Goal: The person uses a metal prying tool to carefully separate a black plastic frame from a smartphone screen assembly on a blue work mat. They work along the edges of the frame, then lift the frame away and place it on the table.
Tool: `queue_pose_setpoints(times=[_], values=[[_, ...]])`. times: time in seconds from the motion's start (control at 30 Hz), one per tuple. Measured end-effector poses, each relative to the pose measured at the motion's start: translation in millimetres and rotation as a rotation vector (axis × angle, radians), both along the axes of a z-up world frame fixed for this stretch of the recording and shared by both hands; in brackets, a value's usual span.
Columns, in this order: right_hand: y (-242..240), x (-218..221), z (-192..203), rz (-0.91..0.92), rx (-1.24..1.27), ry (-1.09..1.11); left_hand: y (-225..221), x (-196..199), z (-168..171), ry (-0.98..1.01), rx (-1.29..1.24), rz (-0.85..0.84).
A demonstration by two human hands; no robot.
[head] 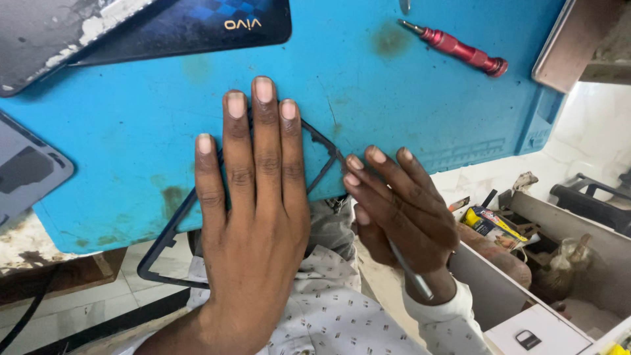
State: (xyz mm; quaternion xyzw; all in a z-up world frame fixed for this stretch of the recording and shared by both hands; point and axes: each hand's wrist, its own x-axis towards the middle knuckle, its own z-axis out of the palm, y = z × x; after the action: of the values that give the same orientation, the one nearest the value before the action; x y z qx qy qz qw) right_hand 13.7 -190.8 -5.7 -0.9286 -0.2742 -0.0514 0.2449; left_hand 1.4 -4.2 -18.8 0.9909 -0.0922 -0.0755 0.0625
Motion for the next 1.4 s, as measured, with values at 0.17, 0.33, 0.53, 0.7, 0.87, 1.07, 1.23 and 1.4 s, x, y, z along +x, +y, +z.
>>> queue_pose_setpoints(times=[0.17, 0.33, 0.53, 0.7, 0.87, 1.07, 1.23, 1.4], values=[[-0.3, -3.1, -0.3, 0.025, 0.185, 0.035, 0.2, 0.1, 1.8, 0.010, -0.014, -0.009], [13.6, -1.1, 6.4, -0.071, 0.167, 0.036, -0.4, 0.2, 1.1, -0.024, 0.009, -0.007], [25.4, -10.6, 18.9, -0.214, 0.178, 0.088, -0.8, -2.1, 2.3, -0.024, 0.002, 0.000], [29.9, -13.5, 23.6, -0.215, 0.211, 0.117, 0.0, -1.5, 2.1, -0.038, -0.066, 0.025], [36.8, -10.9, 26.5, -0.239, 0.097, 0.069, -0.2, -1.3, 2.6, -0.036, -0.063, 0.025], [39.3, -2.4, 15.6, -0.151, 0.105, 0.019, 2.5, -1.3, 2.5, -0.038, 0.053, -0.031], [29.1, 1.5, 6.6, -0.184, 0.149, 0.114, 2.8, -2.5, 3.2, -0.051, 0.060, -0.037], [28.6, 4.2, 3.9, -0.190, 0.265, 0.121, 5.8, -0.5, 6.4, -0.048, 0.017, -0.023]])
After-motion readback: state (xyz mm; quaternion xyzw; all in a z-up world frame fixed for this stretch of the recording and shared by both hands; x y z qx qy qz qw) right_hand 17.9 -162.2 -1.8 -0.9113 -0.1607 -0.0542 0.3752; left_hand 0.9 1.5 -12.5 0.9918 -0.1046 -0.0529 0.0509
